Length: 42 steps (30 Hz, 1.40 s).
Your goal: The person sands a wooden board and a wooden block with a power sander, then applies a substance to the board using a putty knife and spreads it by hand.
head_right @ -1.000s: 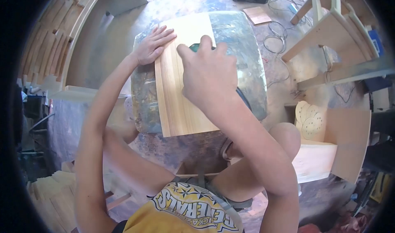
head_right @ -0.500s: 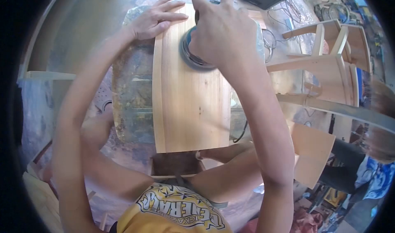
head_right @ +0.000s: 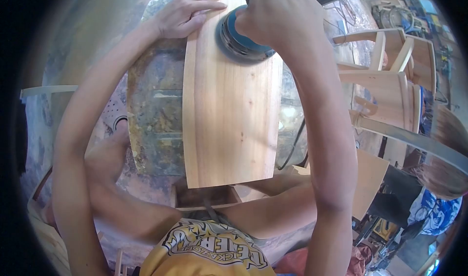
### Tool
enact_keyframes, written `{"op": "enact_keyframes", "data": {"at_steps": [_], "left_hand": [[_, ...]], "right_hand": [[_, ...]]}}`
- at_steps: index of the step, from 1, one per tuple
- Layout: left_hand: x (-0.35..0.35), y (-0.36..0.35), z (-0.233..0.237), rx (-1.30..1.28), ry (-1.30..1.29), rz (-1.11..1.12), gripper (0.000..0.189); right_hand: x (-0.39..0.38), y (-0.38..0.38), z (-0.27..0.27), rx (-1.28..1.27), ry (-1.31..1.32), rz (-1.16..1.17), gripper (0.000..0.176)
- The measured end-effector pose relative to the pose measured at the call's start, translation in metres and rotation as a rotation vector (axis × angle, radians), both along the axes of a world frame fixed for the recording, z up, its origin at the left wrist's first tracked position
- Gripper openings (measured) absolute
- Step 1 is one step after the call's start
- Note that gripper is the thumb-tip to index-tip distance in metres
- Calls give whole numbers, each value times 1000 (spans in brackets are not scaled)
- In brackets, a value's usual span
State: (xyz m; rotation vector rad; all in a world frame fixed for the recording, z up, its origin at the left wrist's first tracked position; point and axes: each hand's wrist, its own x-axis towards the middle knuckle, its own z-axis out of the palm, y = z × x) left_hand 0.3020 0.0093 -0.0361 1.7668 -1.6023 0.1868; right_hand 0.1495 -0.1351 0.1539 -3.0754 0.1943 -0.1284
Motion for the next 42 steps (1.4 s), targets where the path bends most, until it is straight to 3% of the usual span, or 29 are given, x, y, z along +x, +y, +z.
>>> {"op": "enact_keyframes", "data": {"at_steps": [4,7,11,13,17,23,25,29,31,34,38,42], "left_hand": [[2,-1,-4,-26,19,4,40],[1,-1,-7,-57,17,80,44],[4,-1,-5,-57,9,119,48],[4,-2,-1,-80,28,81,50],[6,-6,-8,-128,-11,50,50],[4,0,5,-35,59,56,48],[1,-4,0,-217,-14,81,43],[4,-1,-1,-302,-35,90,36],[9,4,-10,29,-35,245,54],[0,5,2,-44,-134,303,55],[-2,6,12,72,-263,118,56],[-7,2,30,237,-285,0,59]], "right_hand": [[-16,28,1,-126,-196,-27,24],[7,0,-1,19,-32,36,23],[6,6,5,4,-7,11,22],[-7,25,9,-94,-143,21,19],[23,-8,-2,-28,-41,2,18],[18,4,4,-136,-146,165,21],[38,-15,-5,-118,-98,121,23],[63,-20,-4,-53,-36,-28,26],[65,-29,-5,-46,-16,-34,27],[44,-35,-5,-50,-22,-79,30],[4,-22,-16,-166,-131,-84,41],[-37,-4,-11,-140,-93,21,35]]}}
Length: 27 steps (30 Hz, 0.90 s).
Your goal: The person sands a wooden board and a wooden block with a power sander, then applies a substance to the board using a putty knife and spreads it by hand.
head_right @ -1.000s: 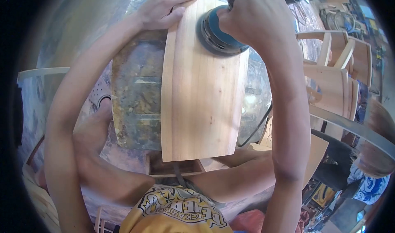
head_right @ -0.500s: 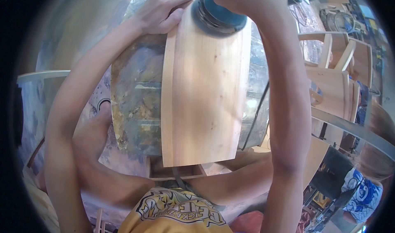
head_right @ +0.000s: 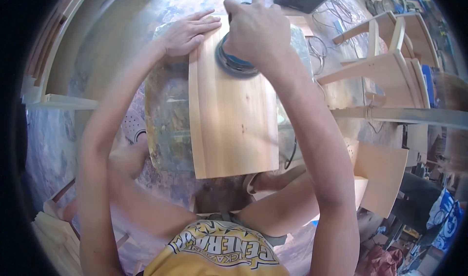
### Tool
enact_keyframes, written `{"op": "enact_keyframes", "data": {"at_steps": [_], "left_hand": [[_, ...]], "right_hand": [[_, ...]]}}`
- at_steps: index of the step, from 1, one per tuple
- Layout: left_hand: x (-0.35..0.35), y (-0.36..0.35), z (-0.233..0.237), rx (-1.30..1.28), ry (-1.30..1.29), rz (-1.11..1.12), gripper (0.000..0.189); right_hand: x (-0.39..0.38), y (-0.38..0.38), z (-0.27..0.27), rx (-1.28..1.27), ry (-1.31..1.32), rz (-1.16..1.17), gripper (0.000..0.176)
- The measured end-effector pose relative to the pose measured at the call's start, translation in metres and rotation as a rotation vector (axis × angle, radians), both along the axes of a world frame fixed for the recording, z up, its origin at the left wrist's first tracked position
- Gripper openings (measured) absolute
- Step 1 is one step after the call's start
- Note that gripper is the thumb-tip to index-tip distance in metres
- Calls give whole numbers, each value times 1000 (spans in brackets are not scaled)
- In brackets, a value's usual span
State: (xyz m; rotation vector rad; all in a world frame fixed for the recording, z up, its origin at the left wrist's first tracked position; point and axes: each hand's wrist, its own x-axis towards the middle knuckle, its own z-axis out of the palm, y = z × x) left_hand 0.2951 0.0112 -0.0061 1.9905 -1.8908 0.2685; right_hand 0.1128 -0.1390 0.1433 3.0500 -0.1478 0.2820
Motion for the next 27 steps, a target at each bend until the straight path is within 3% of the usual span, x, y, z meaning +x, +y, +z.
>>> {"op": "enact_keyframes", "data": {"at_steps": [7,11,13,16,18,21,25,27], "left_hand": [[-12,20,24,239,-44,-140,66],[-19,25,8,183,43,-134,67],[-16,22,2,74,70,-96,55],[-4,16,-2,67,47,-106,62],[5,15,1,67,41,-82,61],[19,20,11,189,-58,127,60],[10,9,24,229,-167,97,58],[-18,-15,61,627,-31,303,56]], "right_hand": [[-39,22,-2,52,-17,-42,26],[-32,13,-8,43,-93,-19,25],[-19,7,-10,6,-89,-48,27],[-1,5,-1,-82,-43,-77,31],[10,2,4,17,-67,-68,32],[22,-3,-1,3,-66,-85,32],[-2,-4,-3,-35,-113,-60,30],[-26,-5,-10,-8,-104,-58,31]]}}
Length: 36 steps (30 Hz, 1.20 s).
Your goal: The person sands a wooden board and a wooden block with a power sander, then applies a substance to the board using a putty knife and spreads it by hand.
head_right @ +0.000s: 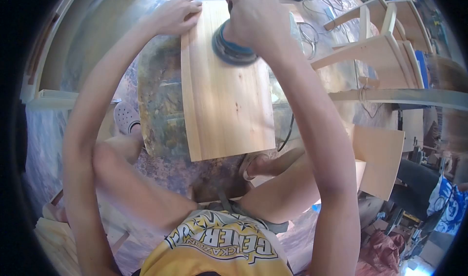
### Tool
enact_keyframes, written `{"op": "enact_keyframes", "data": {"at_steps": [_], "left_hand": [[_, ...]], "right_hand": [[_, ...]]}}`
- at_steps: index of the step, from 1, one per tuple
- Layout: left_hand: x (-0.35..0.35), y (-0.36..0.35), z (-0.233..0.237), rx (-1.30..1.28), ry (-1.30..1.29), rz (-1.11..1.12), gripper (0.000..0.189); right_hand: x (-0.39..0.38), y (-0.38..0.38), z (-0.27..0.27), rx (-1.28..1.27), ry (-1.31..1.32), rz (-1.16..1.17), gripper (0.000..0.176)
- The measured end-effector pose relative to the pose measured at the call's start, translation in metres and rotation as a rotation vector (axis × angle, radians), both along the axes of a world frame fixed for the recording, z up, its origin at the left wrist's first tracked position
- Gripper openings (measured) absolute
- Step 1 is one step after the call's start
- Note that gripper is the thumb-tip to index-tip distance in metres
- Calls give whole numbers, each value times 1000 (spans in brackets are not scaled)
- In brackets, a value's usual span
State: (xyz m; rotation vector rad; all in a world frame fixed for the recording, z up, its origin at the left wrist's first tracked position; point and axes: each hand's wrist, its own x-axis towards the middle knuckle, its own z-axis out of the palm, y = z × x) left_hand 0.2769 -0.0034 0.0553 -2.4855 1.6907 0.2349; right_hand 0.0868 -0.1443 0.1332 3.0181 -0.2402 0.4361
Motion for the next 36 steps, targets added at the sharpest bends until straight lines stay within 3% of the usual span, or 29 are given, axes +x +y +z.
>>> {"op": "enact_keyframes", "data": {"at_steps": [3,4,6,10,14,21,23,28,33,36], "left_hand": [[-2,-33,-32,-193,30,-21,60],[-7,-46,-57,-282,-66,28,70],[-15,-57,-75,-320,-126,48,72],[-49,-36,-64,-282,-105,55,83],[-86,8,-56,-292,-51,-37,91],[-163,51,-39,-241,-3,25,93],[-189,60,-39,-254,4,13,95],[-245,82,-35,-288,78,-58,100],[-246,96,-35,-286,145,-112,100],[-225,77,-46,-370,67,64,85]], "right_hand": [[-55,16,5,50,51,-4,34],[-75,25,9,71,93,-41,37],[-112,40,14,147,96,-26,36],[-144,48,14,170,136,-36,37],[-138,40,12,225,110,-47,41],[-99,4,9,238,125,-136,43],[-84,-9,-2,204,-58,-90,36],[-65,-12,7,174,9,-115,45],[-76,-2,15,223,136,-61,49],[-76,5,6,220,75,-93,48]]}}
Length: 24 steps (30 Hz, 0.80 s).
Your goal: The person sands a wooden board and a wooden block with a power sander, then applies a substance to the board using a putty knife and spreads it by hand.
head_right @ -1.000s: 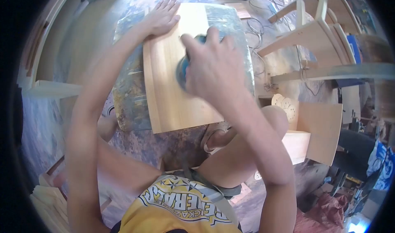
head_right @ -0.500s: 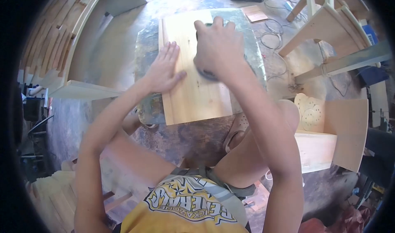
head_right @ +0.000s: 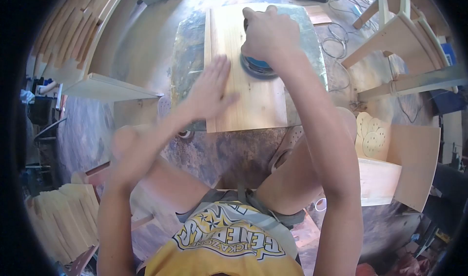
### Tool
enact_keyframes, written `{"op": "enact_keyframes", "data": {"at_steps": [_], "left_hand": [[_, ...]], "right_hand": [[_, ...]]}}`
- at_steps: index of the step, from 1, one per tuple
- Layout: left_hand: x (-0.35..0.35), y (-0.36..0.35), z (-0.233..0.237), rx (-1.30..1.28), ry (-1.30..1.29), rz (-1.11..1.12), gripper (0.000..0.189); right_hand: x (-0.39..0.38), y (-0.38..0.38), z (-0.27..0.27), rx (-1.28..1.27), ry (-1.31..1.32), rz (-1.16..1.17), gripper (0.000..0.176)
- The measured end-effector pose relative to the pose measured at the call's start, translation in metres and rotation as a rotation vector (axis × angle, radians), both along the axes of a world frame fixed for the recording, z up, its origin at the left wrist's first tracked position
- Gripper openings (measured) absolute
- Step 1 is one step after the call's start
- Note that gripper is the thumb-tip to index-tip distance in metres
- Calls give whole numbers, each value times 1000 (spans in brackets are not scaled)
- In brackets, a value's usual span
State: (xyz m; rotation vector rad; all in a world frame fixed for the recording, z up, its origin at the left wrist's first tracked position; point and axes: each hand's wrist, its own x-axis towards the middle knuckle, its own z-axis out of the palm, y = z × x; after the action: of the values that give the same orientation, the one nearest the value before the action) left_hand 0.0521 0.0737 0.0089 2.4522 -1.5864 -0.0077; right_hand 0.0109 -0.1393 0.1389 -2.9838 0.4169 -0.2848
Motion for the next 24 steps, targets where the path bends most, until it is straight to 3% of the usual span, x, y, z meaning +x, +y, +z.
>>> {"op": "enact_keyframes", "data": {"at_steps": [5,9,16,18,21,22,24], "left_hand": [[48,-34,-5,-33,-15,143,74],[-17,-12,9,69,-115,76,72],[-119,35,7,-149,185,82,81],[-133,39,7,-174,221,104,83],[-146,39,6,-167,203,135,75],[-150,37,2,-105,82,159,72],[-161,36,-3,-41,-23,166,68]], "right_hand": [[0,6,1,-55,5,-56,47],[4,8,-3,-96,14,-74,47],[45,17,-1,-166,9,56,46],[36,33,9,-60,-22,117,30],[15,69,30,-136,73,152,33],[8,72,22,-126,-77,232,36],[16,74,15,-90,-33,205,37]]}}
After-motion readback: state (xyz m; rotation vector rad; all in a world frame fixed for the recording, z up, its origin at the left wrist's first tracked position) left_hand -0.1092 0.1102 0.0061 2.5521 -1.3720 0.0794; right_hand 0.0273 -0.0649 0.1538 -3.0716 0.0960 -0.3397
